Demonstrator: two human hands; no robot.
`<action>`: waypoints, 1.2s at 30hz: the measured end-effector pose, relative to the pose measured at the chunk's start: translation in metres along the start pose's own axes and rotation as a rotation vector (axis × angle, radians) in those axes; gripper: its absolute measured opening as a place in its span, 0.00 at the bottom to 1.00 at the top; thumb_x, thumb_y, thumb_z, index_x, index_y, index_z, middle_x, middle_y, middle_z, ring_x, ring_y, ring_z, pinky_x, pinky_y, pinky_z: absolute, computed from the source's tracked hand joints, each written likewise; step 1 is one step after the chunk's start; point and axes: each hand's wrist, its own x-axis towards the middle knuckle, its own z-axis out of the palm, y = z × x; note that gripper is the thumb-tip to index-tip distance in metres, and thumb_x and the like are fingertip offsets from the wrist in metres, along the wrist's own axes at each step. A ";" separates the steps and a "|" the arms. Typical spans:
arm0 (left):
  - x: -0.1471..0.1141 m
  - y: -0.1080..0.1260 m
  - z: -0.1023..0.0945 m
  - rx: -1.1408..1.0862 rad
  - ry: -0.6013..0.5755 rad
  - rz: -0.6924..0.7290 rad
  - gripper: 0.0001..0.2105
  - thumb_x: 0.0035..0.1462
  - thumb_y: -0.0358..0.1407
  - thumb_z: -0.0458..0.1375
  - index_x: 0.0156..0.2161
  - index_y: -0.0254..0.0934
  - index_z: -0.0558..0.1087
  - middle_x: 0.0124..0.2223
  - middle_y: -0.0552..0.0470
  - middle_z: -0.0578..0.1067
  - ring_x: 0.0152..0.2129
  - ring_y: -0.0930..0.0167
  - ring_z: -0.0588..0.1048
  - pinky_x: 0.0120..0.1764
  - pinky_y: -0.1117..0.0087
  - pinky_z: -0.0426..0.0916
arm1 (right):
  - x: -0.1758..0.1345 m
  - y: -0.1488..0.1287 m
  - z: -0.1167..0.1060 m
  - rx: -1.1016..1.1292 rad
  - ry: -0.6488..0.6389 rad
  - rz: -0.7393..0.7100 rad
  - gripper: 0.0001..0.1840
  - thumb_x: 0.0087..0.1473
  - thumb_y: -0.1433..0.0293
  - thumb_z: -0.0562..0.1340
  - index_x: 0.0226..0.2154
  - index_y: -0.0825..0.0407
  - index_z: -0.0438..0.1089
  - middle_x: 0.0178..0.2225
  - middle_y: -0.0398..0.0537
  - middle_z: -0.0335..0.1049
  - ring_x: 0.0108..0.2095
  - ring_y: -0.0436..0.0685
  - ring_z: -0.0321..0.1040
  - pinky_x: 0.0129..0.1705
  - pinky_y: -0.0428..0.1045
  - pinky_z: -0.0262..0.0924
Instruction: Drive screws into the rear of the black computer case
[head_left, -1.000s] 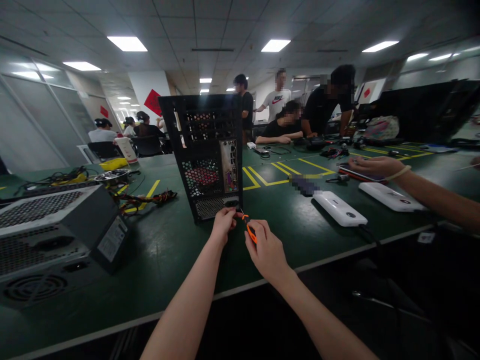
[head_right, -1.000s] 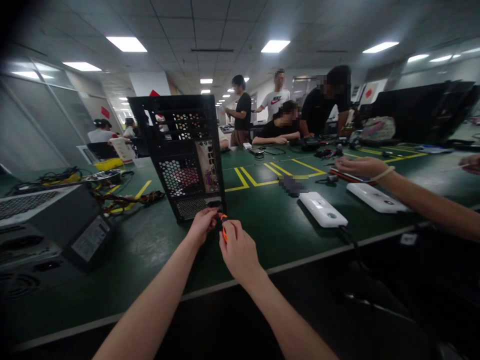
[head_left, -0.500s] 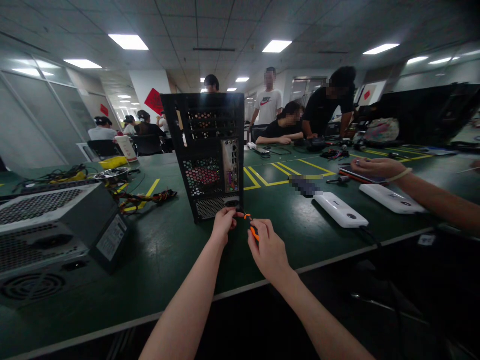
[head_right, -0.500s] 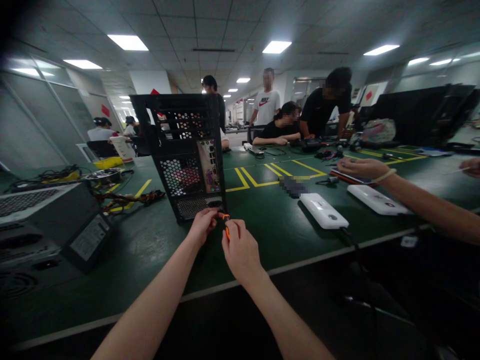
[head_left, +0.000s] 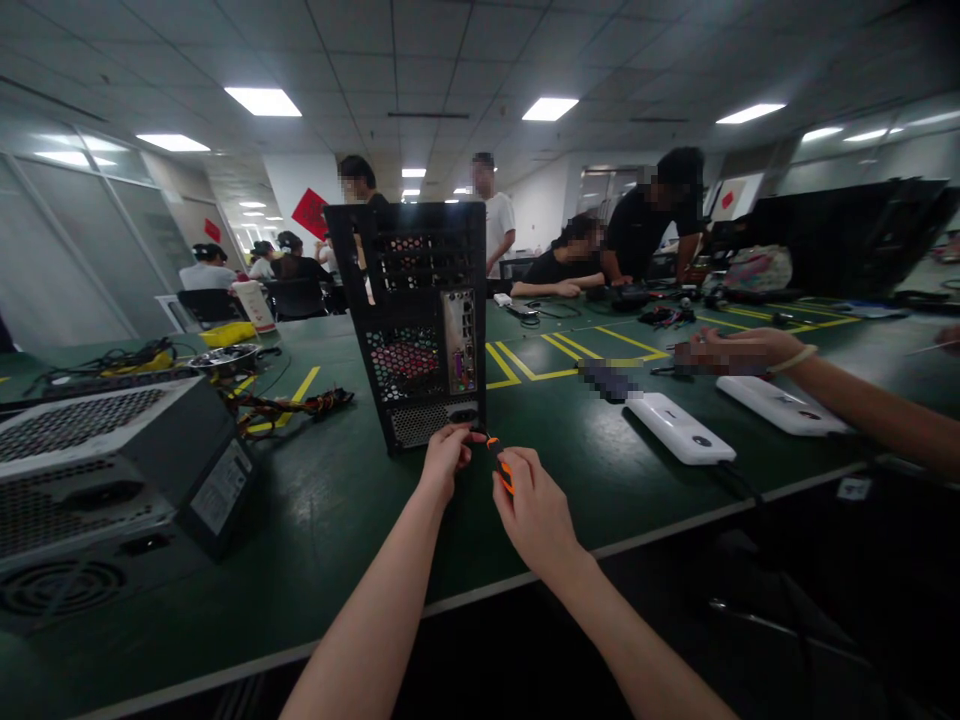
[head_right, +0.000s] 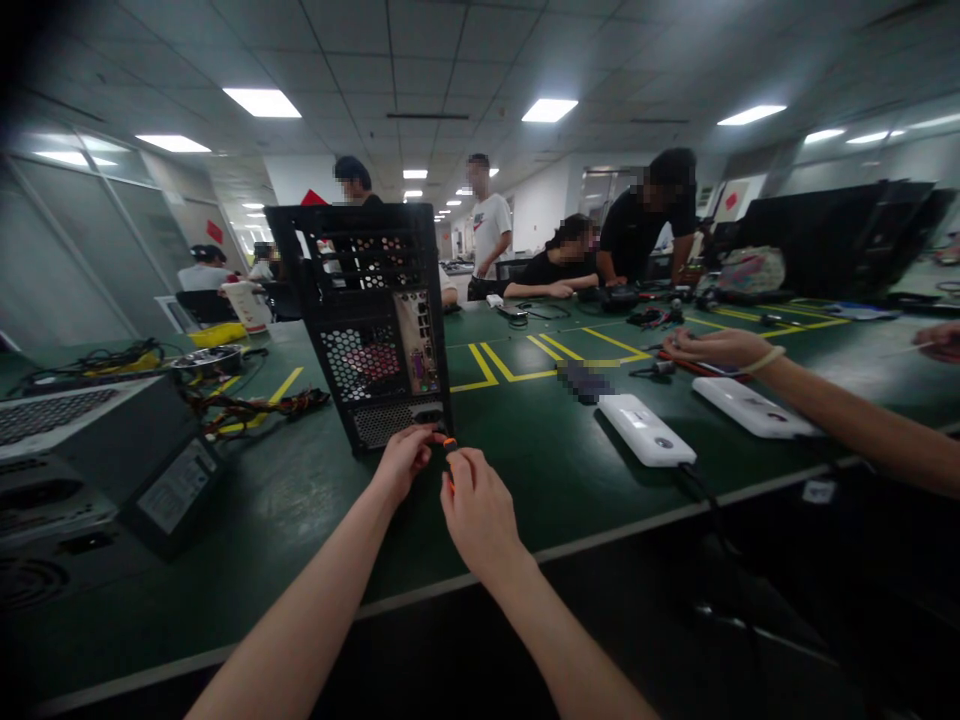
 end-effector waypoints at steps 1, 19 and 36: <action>0.000 0.000 0.000 0.003 0.001 -0.004 0.13 0.44 0.31 0.51 0.37 0.28 0.65 0.27 0.47 0.73 0.10 0.83 0.57 0.13 0.80 0.45 | 0.000 0.001 0.000 -0.009 0.000 0.024 0.10 0.53 0.70 0.48 0.40 0.55 0.55 0.37 0.51 0.59 0.35 0.53 0.61 0.35 0.48 0.59; 0.002 -0.001 0.001 0.016 0.007 -0.024 0.12 0.43 0.32 0.51 0.36 0.29 0.65 0.26 0.48 0.73 0.09 0.83 0.56 0.14 0.79 0.44 | 0.002 0.005 -0.007 -0.164 -0.031 0.109 0.11 0.55 0.66 0.46 0.38 0.51 0.59 0.32 0.45 0.64 0.28 0.51 0.63 0.30 0.46 0.55; -0.001 0.002 0.003 0.044 0.027 -0.030 0.13 0.43 0.31 0.50 0.38 0.29 0.65 0.25 0.49 0.72 0.09 0.83 0.56 0.14 0.79 0.46 | 0.015 -0.010 -0.021 -0.401 -0.113 0.055 0.10 0.55 0.65 0.46 0.29 0.52 0.58 0.23 0.44 0.64 0.22 0.52 0.63 0.24 0.46 0.50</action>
